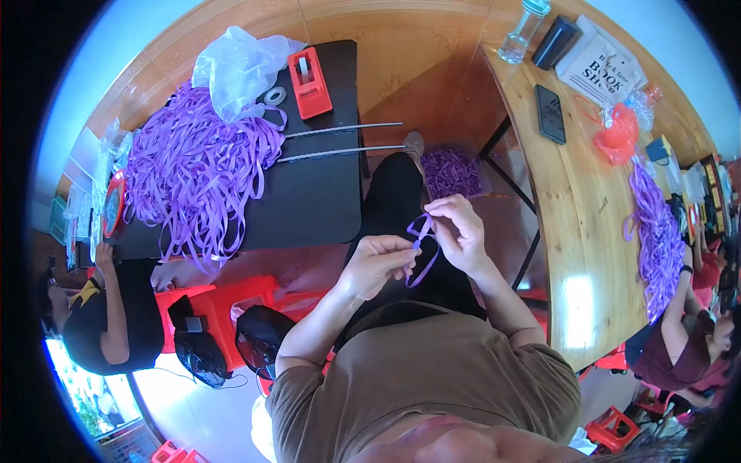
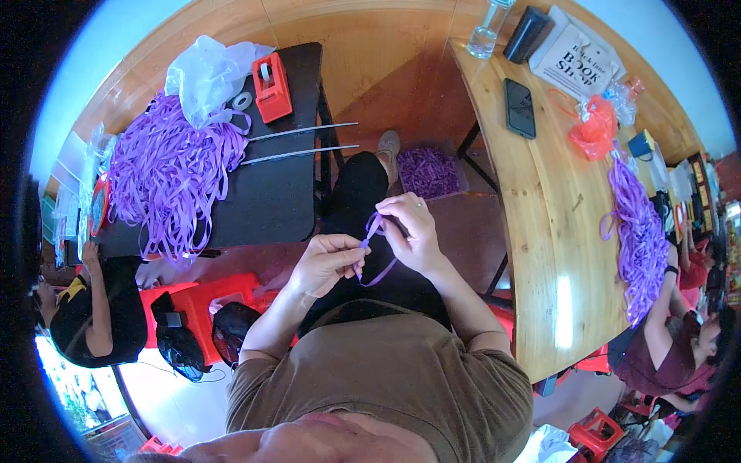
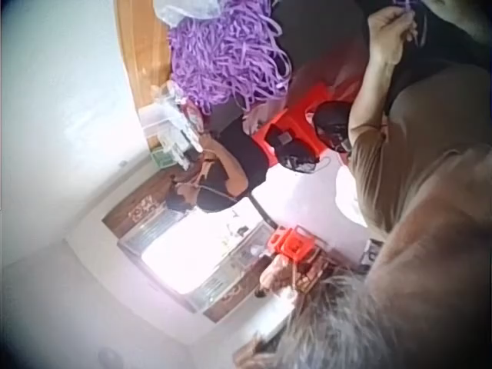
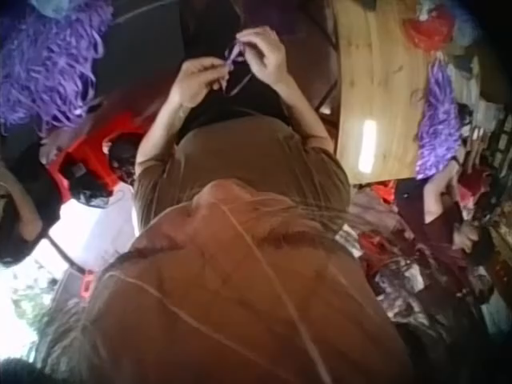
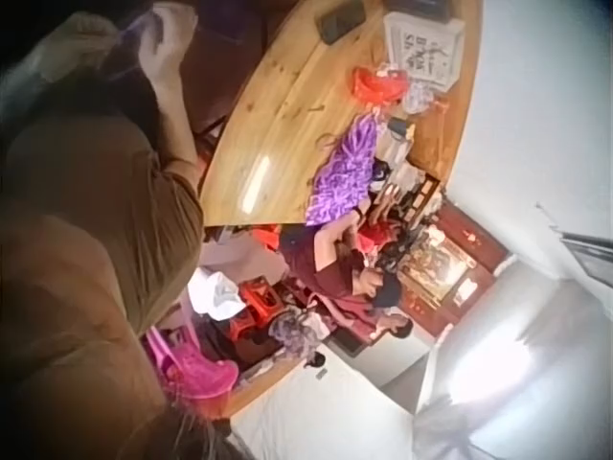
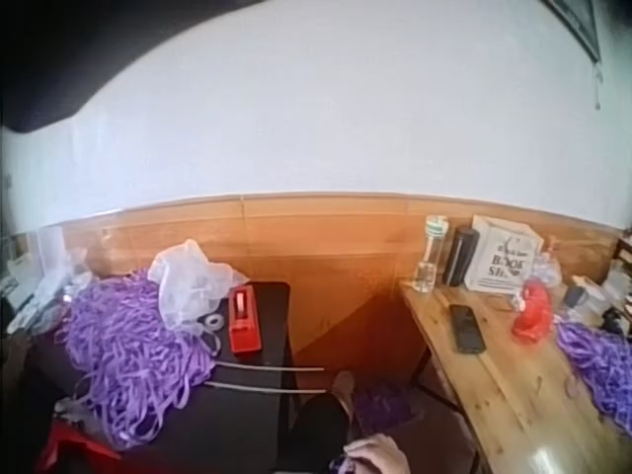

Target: Manually assembling purple ribbon bows using a metal jig frame on a workshop table.

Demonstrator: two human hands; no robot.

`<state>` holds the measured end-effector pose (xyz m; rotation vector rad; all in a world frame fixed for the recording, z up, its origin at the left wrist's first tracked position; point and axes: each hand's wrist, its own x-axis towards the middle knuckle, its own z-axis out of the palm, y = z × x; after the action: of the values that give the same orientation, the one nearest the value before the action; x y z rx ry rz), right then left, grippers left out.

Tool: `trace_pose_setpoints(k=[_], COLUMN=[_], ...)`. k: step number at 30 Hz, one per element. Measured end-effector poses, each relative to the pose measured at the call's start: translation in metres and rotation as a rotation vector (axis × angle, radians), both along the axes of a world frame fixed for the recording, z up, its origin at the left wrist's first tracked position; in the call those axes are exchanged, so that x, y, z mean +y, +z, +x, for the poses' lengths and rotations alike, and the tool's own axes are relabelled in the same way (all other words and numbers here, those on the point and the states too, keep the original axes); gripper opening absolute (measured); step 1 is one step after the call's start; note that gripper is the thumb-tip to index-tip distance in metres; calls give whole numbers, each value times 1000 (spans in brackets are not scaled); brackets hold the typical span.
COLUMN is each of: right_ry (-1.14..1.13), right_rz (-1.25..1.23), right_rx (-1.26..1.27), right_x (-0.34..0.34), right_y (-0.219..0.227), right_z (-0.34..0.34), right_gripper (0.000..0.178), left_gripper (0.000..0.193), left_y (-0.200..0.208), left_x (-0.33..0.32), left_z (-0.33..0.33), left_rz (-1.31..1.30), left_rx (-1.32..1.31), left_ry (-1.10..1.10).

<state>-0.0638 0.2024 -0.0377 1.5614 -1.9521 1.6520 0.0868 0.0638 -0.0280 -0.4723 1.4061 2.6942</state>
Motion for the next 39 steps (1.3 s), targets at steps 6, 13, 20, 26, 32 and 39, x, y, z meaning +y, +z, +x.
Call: trace_pose_setpoints(k=[6, 13, 20, 26, 32, 39], right_ry=[47, -188, -301, -346, -265, -115], right_rz=[44, 26, 304, 260, 63, -32], right_rx=[39, 439, 531, 481, 537, 480], right_x=[-1, -11, -30, -75, -126, -180], right_y=[6, -12, -30, -27, -9, -25], right_z=[15, -5, -49, -98, -136, -153], right_gripper=[44, 27, 31, 29, 32, 34], left_gripper=[13, 13, 11, 12, 16, 20], left_y=[-5, -17, -62, -73, -75, -81], left_x=[-1, 1, 3, -15, -39, -49], left_z=[-1, -8, -52, -97, -130, -145], left_rz=[55, 1, -10, 113, 254, 282], left_rx=[-9, -89, -70, 125, 326, 451], left_ry=[54, 43, 222, 371, 465, 678])
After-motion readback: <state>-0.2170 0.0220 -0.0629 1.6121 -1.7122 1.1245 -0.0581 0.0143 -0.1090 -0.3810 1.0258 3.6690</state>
